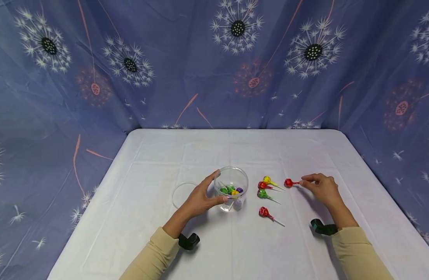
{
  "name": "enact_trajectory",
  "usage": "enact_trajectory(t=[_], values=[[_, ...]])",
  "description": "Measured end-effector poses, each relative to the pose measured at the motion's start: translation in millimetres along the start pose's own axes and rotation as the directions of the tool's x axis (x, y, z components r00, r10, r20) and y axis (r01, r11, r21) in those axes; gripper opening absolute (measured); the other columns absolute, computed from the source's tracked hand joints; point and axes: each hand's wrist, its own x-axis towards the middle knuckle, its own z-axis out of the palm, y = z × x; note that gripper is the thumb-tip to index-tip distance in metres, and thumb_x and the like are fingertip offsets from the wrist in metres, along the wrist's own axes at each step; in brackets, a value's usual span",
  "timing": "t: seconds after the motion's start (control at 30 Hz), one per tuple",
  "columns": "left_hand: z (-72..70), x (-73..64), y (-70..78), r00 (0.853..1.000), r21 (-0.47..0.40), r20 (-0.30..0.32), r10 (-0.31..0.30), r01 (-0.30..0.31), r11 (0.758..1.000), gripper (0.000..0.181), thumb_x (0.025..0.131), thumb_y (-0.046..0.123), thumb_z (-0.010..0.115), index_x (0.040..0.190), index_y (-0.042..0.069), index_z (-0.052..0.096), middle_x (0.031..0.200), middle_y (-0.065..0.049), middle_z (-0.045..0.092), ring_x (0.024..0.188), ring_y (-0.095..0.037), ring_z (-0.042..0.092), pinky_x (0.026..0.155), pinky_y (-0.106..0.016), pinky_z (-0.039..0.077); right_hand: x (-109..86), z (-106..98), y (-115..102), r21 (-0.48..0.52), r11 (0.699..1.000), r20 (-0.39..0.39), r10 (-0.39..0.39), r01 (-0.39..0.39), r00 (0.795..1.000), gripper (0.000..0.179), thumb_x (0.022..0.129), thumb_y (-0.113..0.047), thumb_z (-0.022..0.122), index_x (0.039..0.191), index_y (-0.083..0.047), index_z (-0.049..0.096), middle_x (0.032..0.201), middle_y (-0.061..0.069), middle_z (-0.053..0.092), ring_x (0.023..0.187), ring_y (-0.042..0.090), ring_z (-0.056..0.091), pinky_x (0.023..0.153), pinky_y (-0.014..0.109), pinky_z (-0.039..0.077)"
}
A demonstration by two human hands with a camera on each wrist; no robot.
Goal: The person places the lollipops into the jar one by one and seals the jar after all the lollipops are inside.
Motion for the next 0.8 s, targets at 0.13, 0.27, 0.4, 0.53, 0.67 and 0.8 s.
enact_trajectory(t=[0.13,0.27,0.4,0.53,0.67,0.8], values=[[-0.3,-0.3,-0.1,1.0,-0.004,-0.002,0.006,-0.006,1.0,0.087,0.077,0.05,0.073,0.147,0.041,0.023,0.155,0.001,0.028,0.144,-0.027,0.027,0.112,-0.056,0.028,-0.7,1.4,2.9,-0.031,0.999,0.004,-0.01,0.01,1.0,0.034,0.087,-0.034,0.066,0.104,-0.004,0.072,0.093,0.019,0.064,0.087,0.029,0.049,0.069,0.036,0.028],[-0.5,-0.2,-0.7,1.0,0.008,0.0,0.01,-0.01,1.0,0.087,0.077,0.051,0.073,0.147,0.042,0.022,0.155,0.002,0.029,0.144,-0.027,0.027,0.112,-0.056,0.029,-3.0,1.8,4.7,-0.057,0.998,0.029,0.004,-0.003,1.0,0.032,0.089,-0.032,0.064,0.105,-0.005,0.071,0.087,0.014,0.063,0.077,0.023,0.051,0.067,0.033,0.027],[-0.7,0.0,-0.9,1.0,0.016,0.002,0.011,-0.011,1.0,0.087,0.077,0.05,0.073,0.147,0.042,0.022,0.155,0.002,0.029,0.143,-0.027,0.027,0.112,-0.056,0.029,-5.2,1.9,7.0,-0.061,0.998,0.052,0.022,-0.018,0.998,0.033,0.091,-0.032,0.061,0.106,-0.004,0.071,0.088,0.014,0.065,0.073,0.02,0.05,0.065,0.031,0.029],[-0.9,0.0,-0.7,1.0,0.01,0.005,0.008,-0.008,1.0,0.087,0.077,0.049,0.073,0.148,0.042,0.022,0.155,0.002,0.029,0.143,-0.027,0.027,0.112,-0.055,0.028,-6.6,2.0,8.8,-0.053,0.998,0.075,0.027,-0.023,0.997,0.035,0.091,-0.033,0.06,0.106,-0.003,0.07,0.095,0.019,0.067,0.077,0.023,0.054,0.063,0.027,0.035],[-1.5,-0.4,-0.4,1.0,0.01,0.005,0.004,-0.004,1.0,0.087,0.077,0.05,0.073,0.147,0.042,0.022,0.155,0.001,0.028,0.144,-0.027,0.027,0.112,-0.056,0.028,-7.7,1.0,8.7,-0.016,0.999,0.097,0.031,-0.03,0.995,0.037,0.092,-0.035,0.059,0.107,-0.003,0.07,0.105,0.023,0.066,0.09,0.03,0.058,0.066,0.027,0.041],[-1.3,-0.7,0.3,1.0,0.015,0.004,0.006,-0.006,1.0,0.086,0.078,0.05,0.072,0.147,0.043,0.022,0.155,0.001,0.028,0.144,-0.027,0.027,0.112,-0.055,0.028,-9.3,-0.1,8.9,0.02,0.999,0.076,0.028,-0.03,0.997,0.039,0.092,-0.039,0.058,0.107,-0.004,0.071,0.109,0.023,0.066,0.096,0.032,0.058,0.068,0.028,0.042]])
